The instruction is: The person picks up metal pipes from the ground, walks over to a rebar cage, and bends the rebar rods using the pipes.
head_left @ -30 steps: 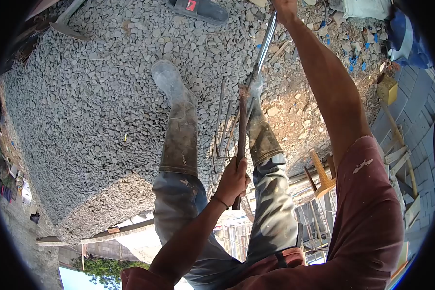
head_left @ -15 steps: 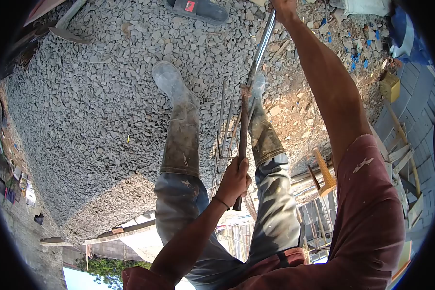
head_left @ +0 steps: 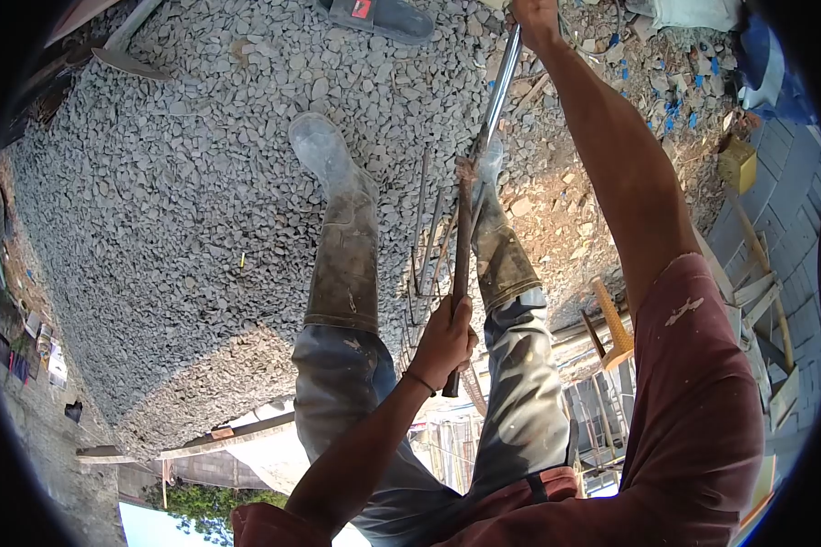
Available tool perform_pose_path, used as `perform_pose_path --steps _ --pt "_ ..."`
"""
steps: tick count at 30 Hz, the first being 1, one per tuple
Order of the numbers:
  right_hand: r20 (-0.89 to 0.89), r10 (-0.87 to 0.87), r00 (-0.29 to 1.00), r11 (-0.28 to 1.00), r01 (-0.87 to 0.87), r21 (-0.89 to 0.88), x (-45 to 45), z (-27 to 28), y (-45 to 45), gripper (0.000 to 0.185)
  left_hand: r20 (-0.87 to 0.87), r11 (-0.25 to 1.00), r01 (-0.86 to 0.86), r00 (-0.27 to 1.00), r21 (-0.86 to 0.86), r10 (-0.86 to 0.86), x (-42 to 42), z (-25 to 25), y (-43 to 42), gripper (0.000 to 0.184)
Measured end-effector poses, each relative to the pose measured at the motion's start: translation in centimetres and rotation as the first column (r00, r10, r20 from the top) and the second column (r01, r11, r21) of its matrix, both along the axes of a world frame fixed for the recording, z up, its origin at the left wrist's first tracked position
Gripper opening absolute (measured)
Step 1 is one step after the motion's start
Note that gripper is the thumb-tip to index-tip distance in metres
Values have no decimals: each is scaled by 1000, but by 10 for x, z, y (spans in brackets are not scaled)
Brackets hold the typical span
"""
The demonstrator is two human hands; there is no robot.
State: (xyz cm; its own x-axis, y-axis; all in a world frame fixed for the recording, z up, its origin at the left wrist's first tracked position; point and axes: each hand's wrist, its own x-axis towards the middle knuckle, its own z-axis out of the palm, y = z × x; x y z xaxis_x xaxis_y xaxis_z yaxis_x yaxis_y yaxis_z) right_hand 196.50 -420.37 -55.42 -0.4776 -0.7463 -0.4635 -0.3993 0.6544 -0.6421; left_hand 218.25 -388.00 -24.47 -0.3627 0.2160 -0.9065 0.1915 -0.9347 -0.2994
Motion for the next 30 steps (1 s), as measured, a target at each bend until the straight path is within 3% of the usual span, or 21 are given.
perform_pose_path --steps 5,7,8,10,14,16,22,24,25,28,29,30 --pt "-13 0 1000 998 -1 -60 -4 -11 13 44 11 1000 7 1000 -13 -6 -1 -1 0 25" --pt "255 -173 951 981 190 -43 -3 -12 17 41 8 1000 6 1000 -12 -6 -1 0 1 25" --pt "253 -173 952 981 190 -44 -9 -13 22 41 5 1000 -1 1000 -10 2 0 0 -1 25" --pt "364 69 929 989 -15 -150 -25 -9 34 42 -1 1000 -10 1000 -9 10 0 0 -2 25" --pt "196 16 980 999 -23 30 3 86 30 46 -15 999 -40 999 7 40 -1 1 -6 25" --pt "498 -135 856 957 243 -159 20 118 31 21 -16 998 -59 998 13 59 -4 3 -10 26" --pt "445 -80 892 981 150 -124 11 138 29 19 -53 971 -219 973 97 225 -11 13 -12 24" --pt "311 -70 948 997 61 41 14 145 24 53 -28 974 -207 977 94 210 -12 13 -15 24" --pt "474 -224 852 974 209 83 18 144 16 51 -18 970 -228 973 88 230 -13 12 -17 24" --pt "584 -206 785 979 169 118 7 132 -2 47 -12 964 -255 967 76 256 -14 11 -21 24" --pt "521 -224 824 973 158 169 24 167 -10 33 -14 964 -256 966 70 257 -14 12 -22 24" --pt "520 -220 826 974 153 168 21 162 -11 33 -16 963 -261 965 71 262 -14 10 -20 24"
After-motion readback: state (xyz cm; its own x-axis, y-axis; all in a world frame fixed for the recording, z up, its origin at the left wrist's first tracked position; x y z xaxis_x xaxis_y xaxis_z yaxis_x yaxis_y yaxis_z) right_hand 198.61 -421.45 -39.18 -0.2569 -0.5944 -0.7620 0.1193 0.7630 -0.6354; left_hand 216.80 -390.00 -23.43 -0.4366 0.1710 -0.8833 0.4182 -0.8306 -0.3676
